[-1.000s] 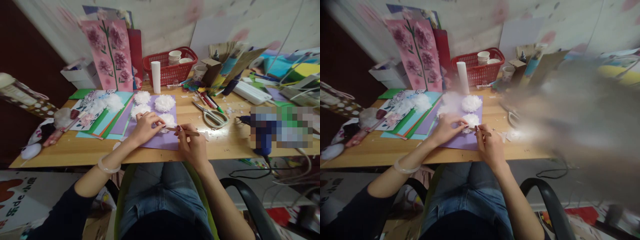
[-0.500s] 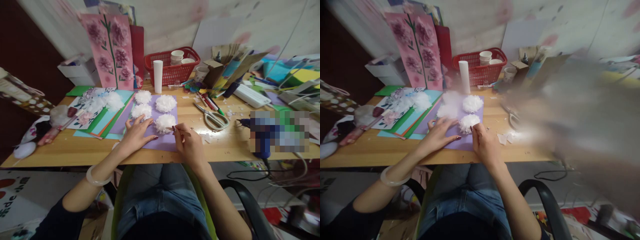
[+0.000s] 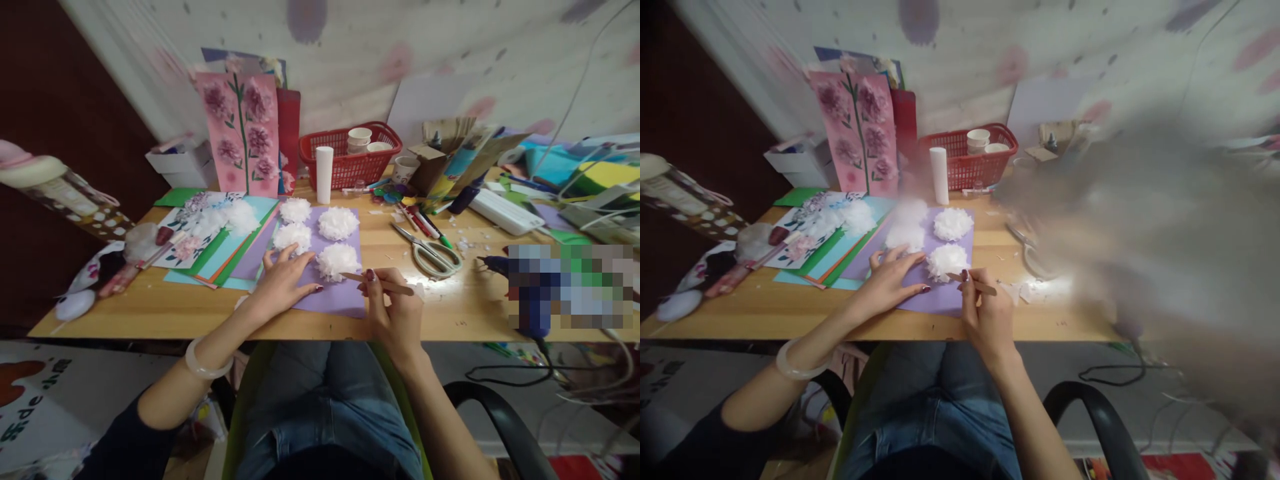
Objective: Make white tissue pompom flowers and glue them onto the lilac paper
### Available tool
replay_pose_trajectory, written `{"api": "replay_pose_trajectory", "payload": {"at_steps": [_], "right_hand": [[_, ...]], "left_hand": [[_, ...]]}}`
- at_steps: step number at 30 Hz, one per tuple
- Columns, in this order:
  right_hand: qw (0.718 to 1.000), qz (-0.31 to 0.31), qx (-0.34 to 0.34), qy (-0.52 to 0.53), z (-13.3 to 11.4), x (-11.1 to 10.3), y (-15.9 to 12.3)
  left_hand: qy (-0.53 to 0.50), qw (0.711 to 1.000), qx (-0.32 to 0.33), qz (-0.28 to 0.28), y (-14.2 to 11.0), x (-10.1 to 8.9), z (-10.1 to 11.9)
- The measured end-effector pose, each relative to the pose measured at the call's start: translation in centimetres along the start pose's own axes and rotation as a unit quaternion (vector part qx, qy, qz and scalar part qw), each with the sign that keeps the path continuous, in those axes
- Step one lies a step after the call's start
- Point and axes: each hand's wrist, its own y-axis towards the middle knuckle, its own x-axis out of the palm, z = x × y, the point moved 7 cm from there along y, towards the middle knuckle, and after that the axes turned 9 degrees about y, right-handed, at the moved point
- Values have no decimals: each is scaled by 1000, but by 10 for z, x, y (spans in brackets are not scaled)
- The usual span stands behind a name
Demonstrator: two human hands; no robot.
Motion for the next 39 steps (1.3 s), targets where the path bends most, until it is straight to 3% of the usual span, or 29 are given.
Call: {"api": "replay_pose_trajectory", "payload": {"at_steps": [8,12,21,27,30,32,34,37,39], "right_hand": [[991,-56,-70,-101,-10,24,4],[989,-74,-88,-87,-14,28,0],[999,37,-30,0,-3,0,-16],[997,63,-28,34,-3,-11,-16],[993,83,19,80,11,-17,-20],[985,113,59,118,23,-23,-23],[975,137,88,148,32,-27,-24],[961,172,137,169,41,-30,-23],[945,193,188,182,47,-31,-22]], "left_hand": [[11,1000,0,-5,1,1,-1],[9,1000,-4,-2,1,0,-1],[5,1000,4,7,2,3,-3],[-7,1000,6,-5,-1,-1,1],[-52,998,21,4,-2,-12,-1],[-83,995,23,49,-3,-28,-13],[-103,989,-19,104,-3,-48,-41],[-104,966,-164,171,-4,-80,-108],[-84,951,-215,206,-2,-103,-151]]}}
